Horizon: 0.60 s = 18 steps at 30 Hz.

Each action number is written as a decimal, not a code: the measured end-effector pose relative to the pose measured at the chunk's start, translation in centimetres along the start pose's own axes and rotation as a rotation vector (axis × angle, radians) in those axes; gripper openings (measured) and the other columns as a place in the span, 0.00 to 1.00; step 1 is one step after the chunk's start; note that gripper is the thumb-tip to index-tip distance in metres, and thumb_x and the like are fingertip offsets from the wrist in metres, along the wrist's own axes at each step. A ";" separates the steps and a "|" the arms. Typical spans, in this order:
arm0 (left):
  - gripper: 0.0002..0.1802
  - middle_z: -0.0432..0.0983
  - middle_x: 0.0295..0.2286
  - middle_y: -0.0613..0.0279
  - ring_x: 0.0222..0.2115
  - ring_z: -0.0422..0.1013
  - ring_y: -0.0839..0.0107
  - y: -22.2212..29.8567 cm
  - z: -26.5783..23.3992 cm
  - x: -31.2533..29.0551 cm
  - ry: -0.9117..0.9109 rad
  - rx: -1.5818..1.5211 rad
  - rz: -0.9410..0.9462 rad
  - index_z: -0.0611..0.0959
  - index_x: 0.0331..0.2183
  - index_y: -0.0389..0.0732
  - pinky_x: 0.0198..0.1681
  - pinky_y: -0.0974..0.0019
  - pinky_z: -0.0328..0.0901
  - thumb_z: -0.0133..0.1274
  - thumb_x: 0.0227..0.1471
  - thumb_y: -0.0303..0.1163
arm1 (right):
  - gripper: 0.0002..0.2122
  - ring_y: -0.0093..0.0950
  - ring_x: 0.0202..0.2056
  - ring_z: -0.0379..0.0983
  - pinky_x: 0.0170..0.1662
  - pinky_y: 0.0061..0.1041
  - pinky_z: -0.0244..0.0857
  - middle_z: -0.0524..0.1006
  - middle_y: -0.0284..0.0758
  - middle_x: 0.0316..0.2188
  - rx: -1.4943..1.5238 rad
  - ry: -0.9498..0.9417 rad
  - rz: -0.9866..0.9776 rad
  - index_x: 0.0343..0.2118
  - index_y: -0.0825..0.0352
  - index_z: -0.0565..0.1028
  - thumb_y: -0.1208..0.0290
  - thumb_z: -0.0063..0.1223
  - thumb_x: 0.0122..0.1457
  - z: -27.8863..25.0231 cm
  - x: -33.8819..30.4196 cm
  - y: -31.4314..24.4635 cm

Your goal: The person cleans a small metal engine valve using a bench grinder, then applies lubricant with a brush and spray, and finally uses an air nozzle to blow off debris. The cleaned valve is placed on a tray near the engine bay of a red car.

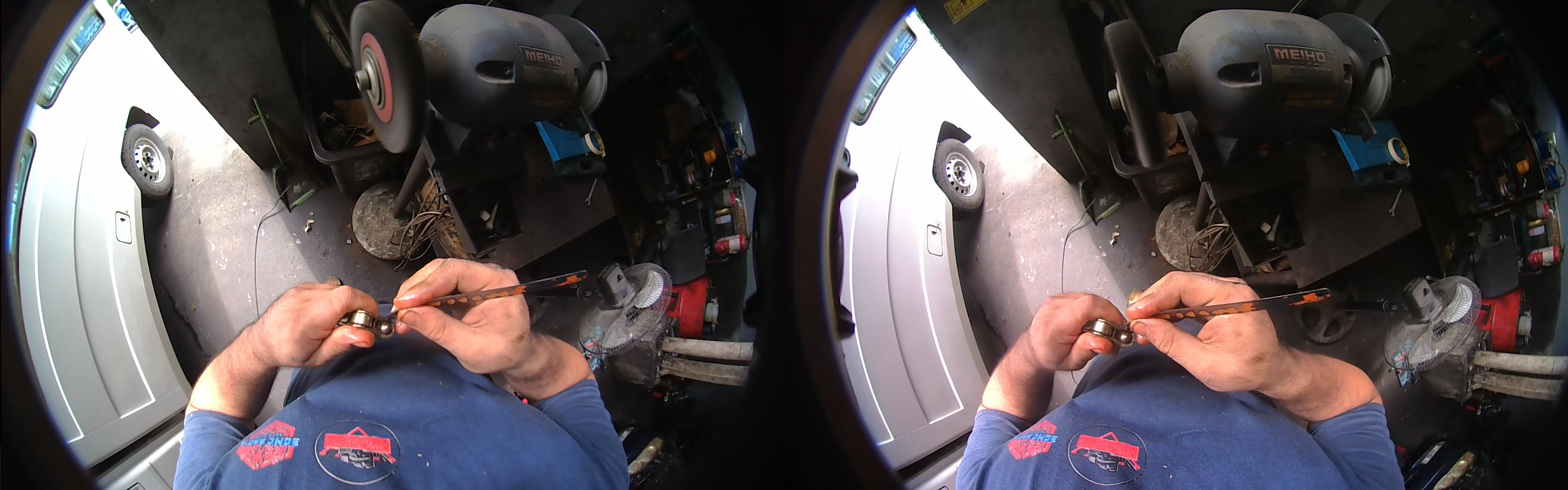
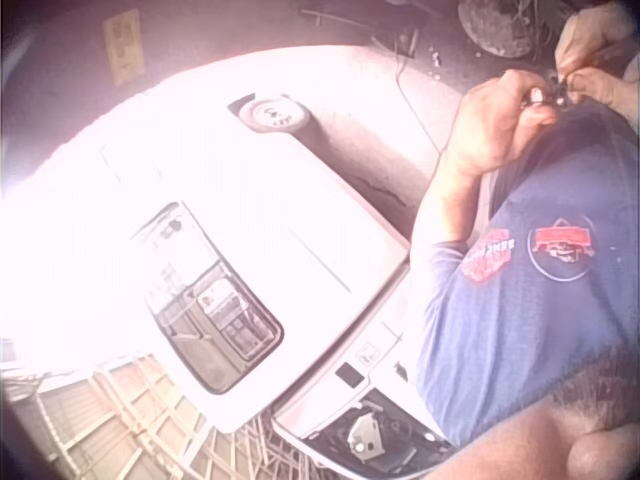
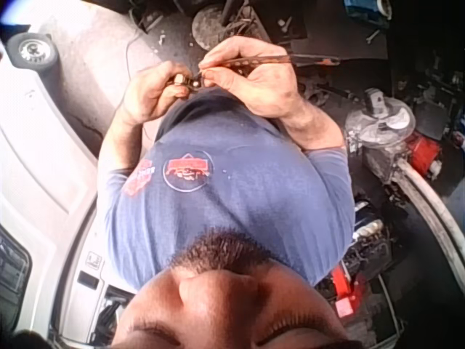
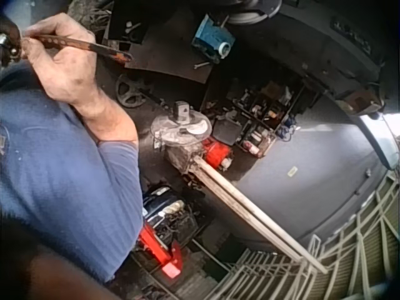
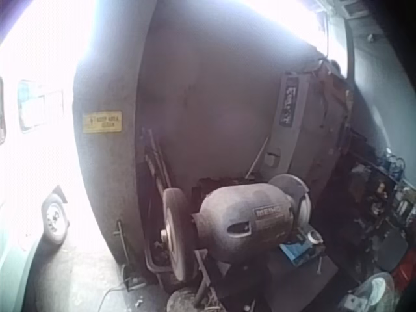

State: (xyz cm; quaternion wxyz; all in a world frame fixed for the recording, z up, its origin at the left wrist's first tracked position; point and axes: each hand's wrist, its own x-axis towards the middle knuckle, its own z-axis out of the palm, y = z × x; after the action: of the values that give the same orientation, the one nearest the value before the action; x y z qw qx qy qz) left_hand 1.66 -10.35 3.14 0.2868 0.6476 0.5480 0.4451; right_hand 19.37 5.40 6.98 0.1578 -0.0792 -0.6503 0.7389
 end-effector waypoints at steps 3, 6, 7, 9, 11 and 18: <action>0.16 0.77 0.25 0.61 0.26 0.75 0.58 0.2 -0.1 0.2 -0.024 -0.064 -0.010 0.76 0.38 0.41 0.30 0.60 0.69 0.54 0.57 0.44 | 0.05 0.28 0.33 0.79 0.37 0.23 0.75 0.78 0.45 0.34 0.015 -0.019 -0.009 0.35 0.74 0.76 0.86 0.56 0.56 -0.1 0.1 -0.1; 0.16 0.78 0.24 0.62 0.25 0.76 0.60 0.2 -0.1 0.3 -0.054 -0.133 -0.011 0.76 0.38 0.42 0.30 0.61 0.69 0.54 0.58 0.45 | 0.05 0.28 0.32 0.79 0.36 0.23 0.75 0.78 0.45 0.33 0.080 -0.049 0.041 0.35 0.75 0.76 0.87 0.57 0.55 -0.2 0.4 -0.4; 0.16 0.78 0.24 0.62 0.25 0.76 0.61 0.1 -0.1 0.4 -0.062 -0.160 -0.017 0.76 0.38 0.42 0.30 0.62 0.69 0.53 0.58 0.45 | 0.05 0.28 0.32 0.79 0.36 0.23 0.75 0.78 0.45 0.33 0.079 -0.081 0.054 0.35 0.75 0.76 0.86 0.57 0.55 -0.3 0.6 -0.5; 0.16 0.78 0.23 0.63 0.24 0.77 0.62 -0.1 -0.1 0.6 -0.089 -0.219 -0.014 0.76 0.37 0.41 0.29 0.63 0.69 0.53 0.59 0.45 | 0.05 0.27 0.32 0.79 0.35 0.23 0.74 0.79 0.45 0.33 0.079 -0.139 0.081 0.34 0.75 0.77 0.86 0.58 0.55 -0.9 1.1 -0.8; 0.15 0.78 0.22 0.64 0.24 0.77 0.64 -0.3 -0.1 0.7 -0.118 -0.289 0.000 0.77 0.37 0.41 0.29 0.65 0.69 0.52 0.60 0.44 | 0.04 0.27 0.31 0.79 0.35 0.22 0.74 0.79 0.44 0.32 0.133 -0.221 0.170 0.33 0.75 0.77 0.85 0.59 0.54 -1.3 1.5 -1.0; 0.14 0.77 0.22 0.65 0.23 0.77 0.68 0.0 0.6 1.1 -0.156 -0.410 0.046 0.78 0.36 0.40 0.27 0.65 0.69 0.52 0.60 0.42 | 0.05 0.28 0.29 0.78 0.34 0.24 0.73 0.79 0.44 0.29 0.351 -0.417 0.144 0.32 0.75 0.78 0.83 0.62 0.52 -2.4 2.9 -0.3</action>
State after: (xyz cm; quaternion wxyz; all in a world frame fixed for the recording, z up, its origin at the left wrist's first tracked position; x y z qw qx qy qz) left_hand 2.18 -9.17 3.16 0.4438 0.6205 0.4073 0.5022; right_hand 17.45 8.63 7.19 -0.0209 0.0571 -0.5234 0.8499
